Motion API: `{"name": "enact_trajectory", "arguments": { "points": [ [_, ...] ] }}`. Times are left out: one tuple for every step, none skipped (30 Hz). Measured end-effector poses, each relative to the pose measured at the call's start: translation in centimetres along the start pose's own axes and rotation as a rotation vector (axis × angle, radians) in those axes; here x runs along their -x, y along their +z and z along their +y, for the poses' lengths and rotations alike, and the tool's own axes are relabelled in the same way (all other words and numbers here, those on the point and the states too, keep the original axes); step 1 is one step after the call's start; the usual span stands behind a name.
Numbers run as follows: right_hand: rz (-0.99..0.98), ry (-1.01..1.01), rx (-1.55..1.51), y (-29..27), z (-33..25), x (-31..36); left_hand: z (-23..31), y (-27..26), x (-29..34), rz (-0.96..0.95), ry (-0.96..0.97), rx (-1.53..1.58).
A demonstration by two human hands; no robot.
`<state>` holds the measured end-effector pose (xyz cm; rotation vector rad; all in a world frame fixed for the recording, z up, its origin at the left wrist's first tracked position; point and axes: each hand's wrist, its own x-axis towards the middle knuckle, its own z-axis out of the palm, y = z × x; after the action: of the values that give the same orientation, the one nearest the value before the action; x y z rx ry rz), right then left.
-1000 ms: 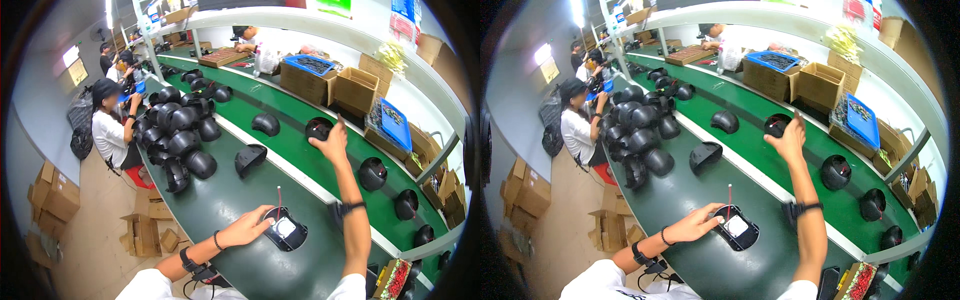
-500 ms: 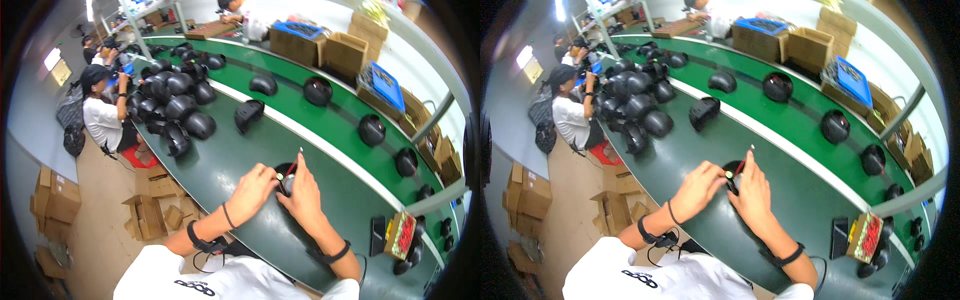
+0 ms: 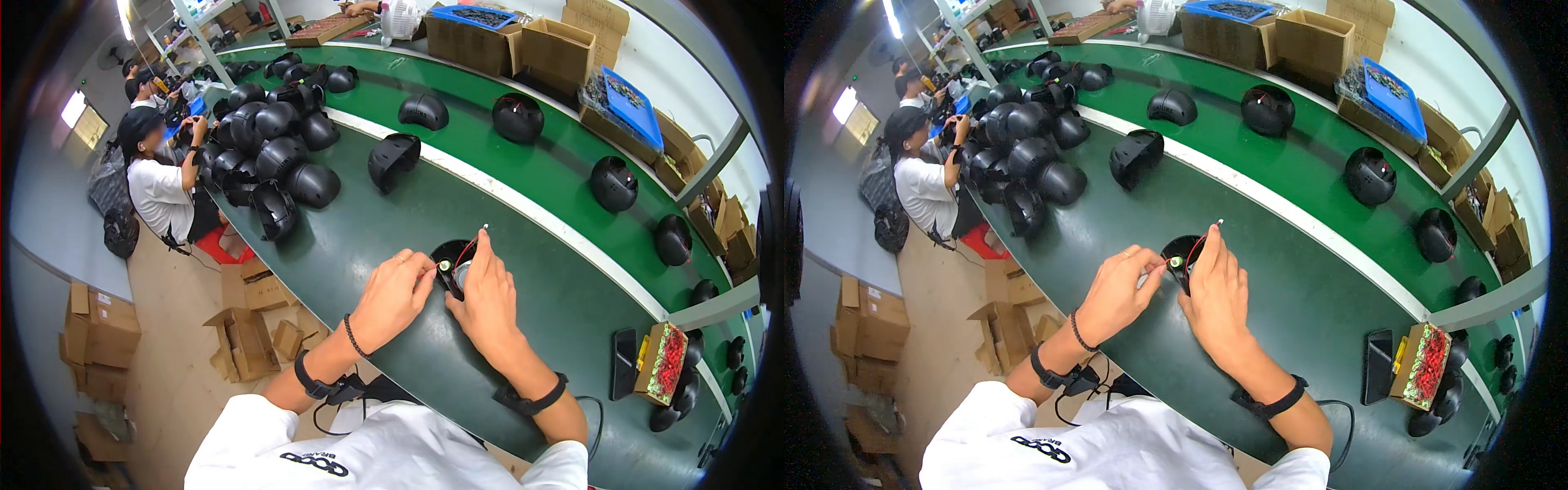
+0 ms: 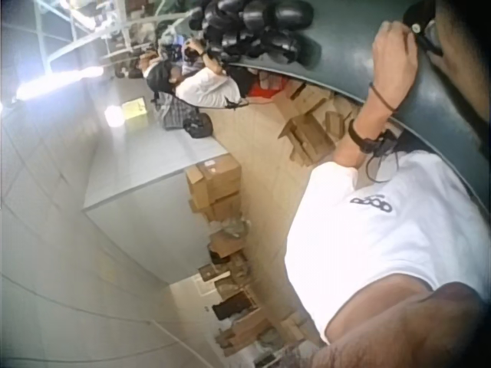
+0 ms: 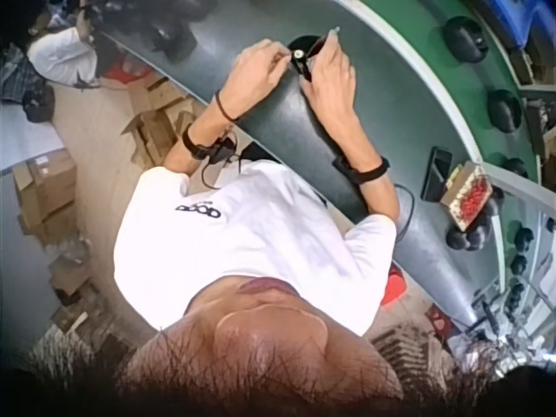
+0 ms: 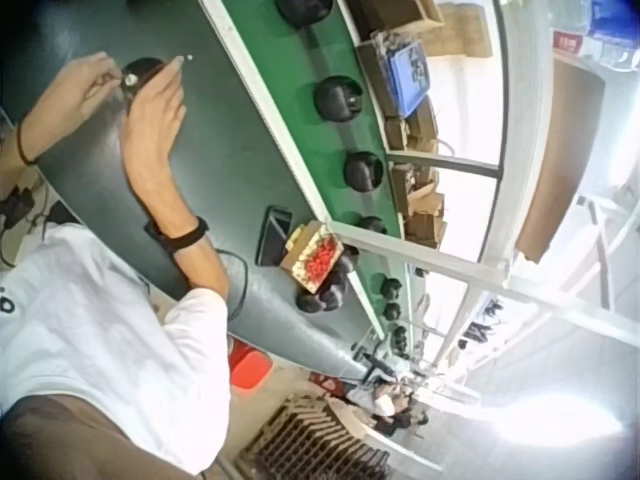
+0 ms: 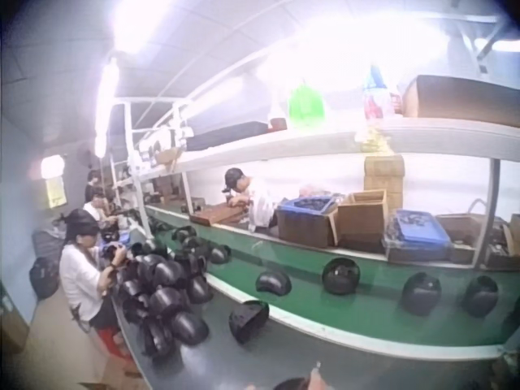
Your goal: Assembling black plastic components using a power screwdriver on a factory production line.
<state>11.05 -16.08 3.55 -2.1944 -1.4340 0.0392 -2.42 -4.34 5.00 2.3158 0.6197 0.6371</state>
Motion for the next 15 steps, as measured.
{"name": "enact_trajectory", "arguments": {
  "points": [
    [-0.004, 0.003, -0.003, 0.0, 0.0, 0.0, -0.1, 0.2, 0.1, 0.034, 0.008, 0.046],
    [-0.009, 0.013, -0.021, 0.0, -0.1, 0.1, 0.1, 0.4, 0.2, 0.030, 0.004, 0.045],
    [-0.013, 0.025, -0.036, -0.1, 0.0, 0.1, 0.6, 0.4, 0.2, 0.021, -0.082, 0.130],
    [-0.015, 0.030, -0.036, -0.1, 0.0, 0.1, 0.9, 0.6, 0.3, 0.012, -0.169, 0.215],
    [-0.021, 0.038, -0.047, -0.1, -0.1, 0.0, 0.8, 1.1, 0.5, 0.008, -0.172, 0.217],
    [-0.026, 0.047, -0.058, -0.1, -0.1, 0.0, 0.6, 1.8, 0.7, 0.068, -0.156, 0.240],
    [-0.029, 0.051, -0.058, 0.0, -0.1, 0.0, 0.5, 2.1, 0.8, 0.128, -0.140, 0.263],
    [-0.010, 0.029, -0.042, 0.1, -0.1, -0.1, 0.4, 2.1, 0.7, 0.125, -0.142, 0.264],
    [0.007, 0.007, -0.024, 0.3, -0.1, -0.1, 0.4, 1.7, 0.3, 0.145, -0.167, 0.261],
    [0.003, 0.010, -0.023, 0.4, -0.1, -0.1, 0.4, 1.5, -0.1, 0.165, -0.191, 0.258],
    [-0.006, 0.027, -0.021, 0.4, -0.1, -0.1, 0.4, 1.5, -0.3, 0.163, -0.194, 0.260],
    [-0.013, 0.041, -0.022, 0.5, -0.2, -0.2, 0.4, 1.4, -0.5, 0.140, -0.198, 0.243],
    [-0.015, 0.040, -0.024, 0.5, -0.2, -0.2, 0.4, 1.4, -0.6, 0.117, -0.202, 0.226],
    [-0.021, 0.039, -0.028, 0.2, -0.1, -0.2, 0.6, 1.3, -0.7, 0.117, -0.204, 0.225],
    [-0.028, 0.041, -0.033, 0.1, -0.1, -0.1, 0.8, 1.4, -0.6, 0.125, -0.193, 0.229]
  ]
}}
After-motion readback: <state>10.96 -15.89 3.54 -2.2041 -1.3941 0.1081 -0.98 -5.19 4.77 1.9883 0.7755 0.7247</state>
